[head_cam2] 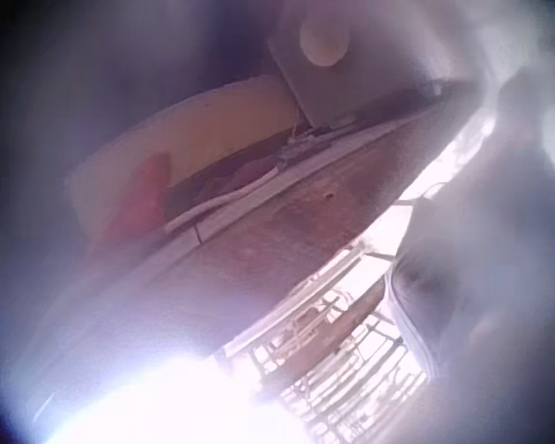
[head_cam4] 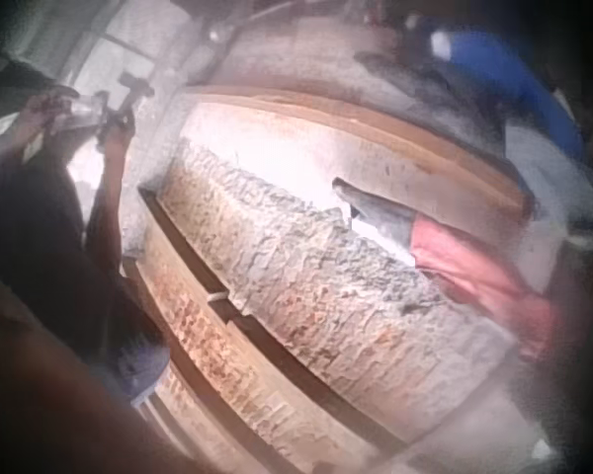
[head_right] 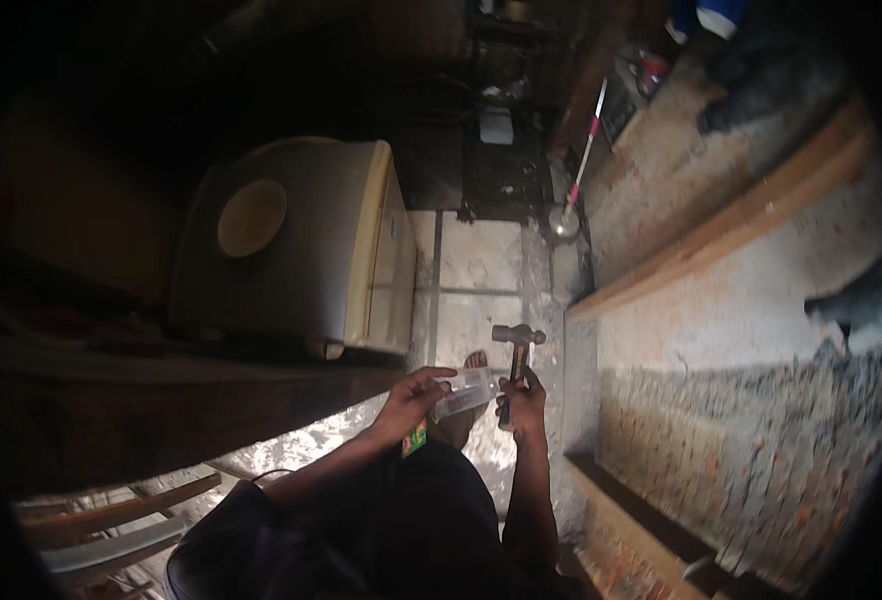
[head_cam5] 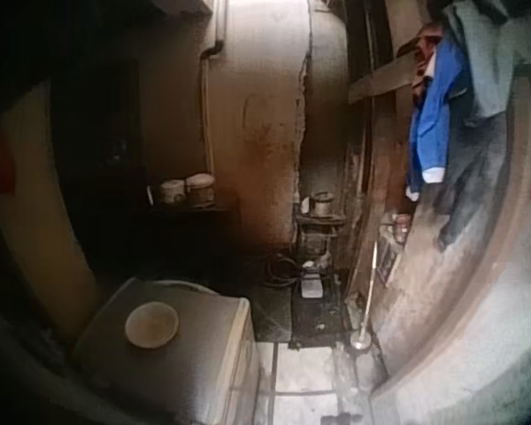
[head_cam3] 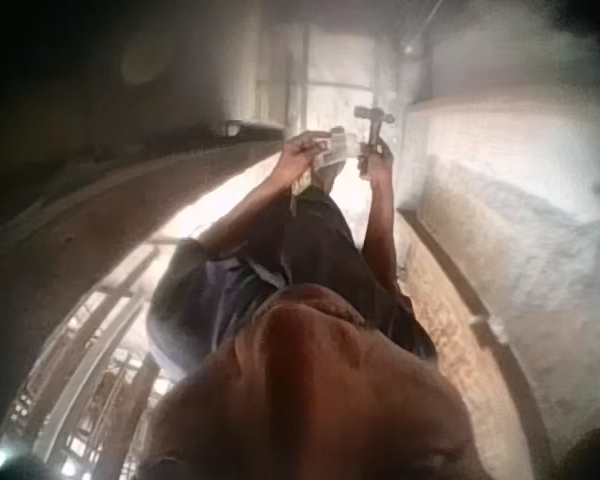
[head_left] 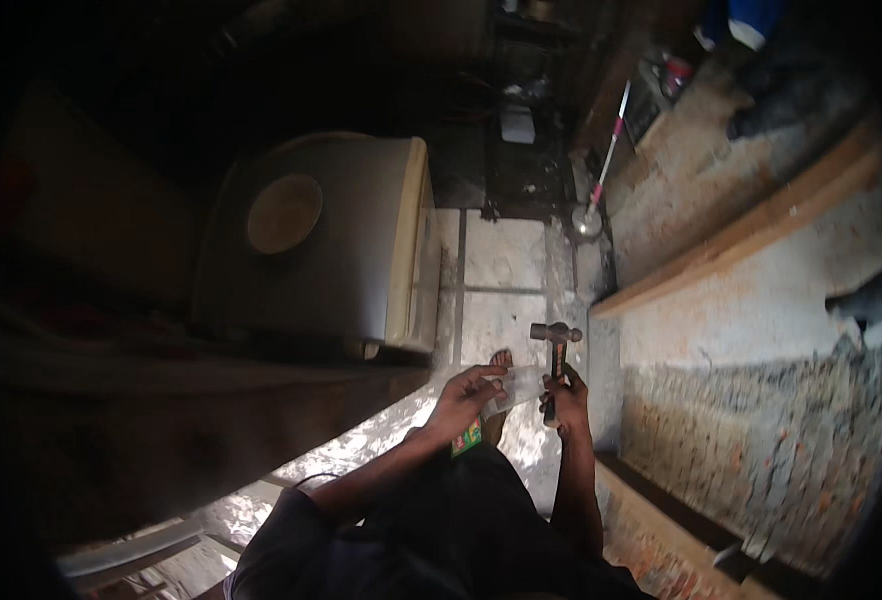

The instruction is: The person walks through a construction site carrying drink packets, picks up a hammer from a workbench, enters a utility room to retrieve a bag of ice from a freezer, and uses the hammer to break the ice before putting it into a cup with the packet powder.

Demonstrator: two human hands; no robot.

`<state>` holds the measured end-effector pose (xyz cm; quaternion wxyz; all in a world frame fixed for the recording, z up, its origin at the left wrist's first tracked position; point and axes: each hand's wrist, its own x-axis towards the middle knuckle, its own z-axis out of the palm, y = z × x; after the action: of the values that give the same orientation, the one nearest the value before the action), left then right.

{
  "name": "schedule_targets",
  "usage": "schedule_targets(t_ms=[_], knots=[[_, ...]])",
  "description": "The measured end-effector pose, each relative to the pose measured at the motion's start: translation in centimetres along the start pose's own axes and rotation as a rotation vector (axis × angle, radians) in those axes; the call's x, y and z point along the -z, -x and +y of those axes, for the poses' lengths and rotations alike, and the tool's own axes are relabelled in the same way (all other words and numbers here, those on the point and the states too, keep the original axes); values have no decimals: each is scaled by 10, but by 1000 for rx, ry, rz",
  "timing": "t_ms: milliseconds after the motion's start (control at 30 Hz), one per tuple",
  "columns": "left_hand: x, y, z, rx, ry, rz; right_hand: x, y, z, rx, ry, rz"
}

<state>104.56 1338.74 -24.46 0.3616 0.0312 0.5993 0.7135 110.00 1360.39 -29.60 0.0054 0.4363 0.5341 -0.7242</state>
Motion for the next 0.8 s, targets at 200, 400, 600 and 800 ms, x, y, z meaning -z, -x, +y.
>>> schedule_targets(t_ms=[200,400,600,800], knots=[[-11,-122,85,-54,33,253,-25,-106,-125,-15,115,-260],[10,-213,153,-127,147,467,-47,-224,-213,19,213,-419],[47,-344,183,-157,262,616,-99,-350,-322,-82,450,-430],[70,-471,260,-285,159,711,-178,-495,-417,15,505,-500]])
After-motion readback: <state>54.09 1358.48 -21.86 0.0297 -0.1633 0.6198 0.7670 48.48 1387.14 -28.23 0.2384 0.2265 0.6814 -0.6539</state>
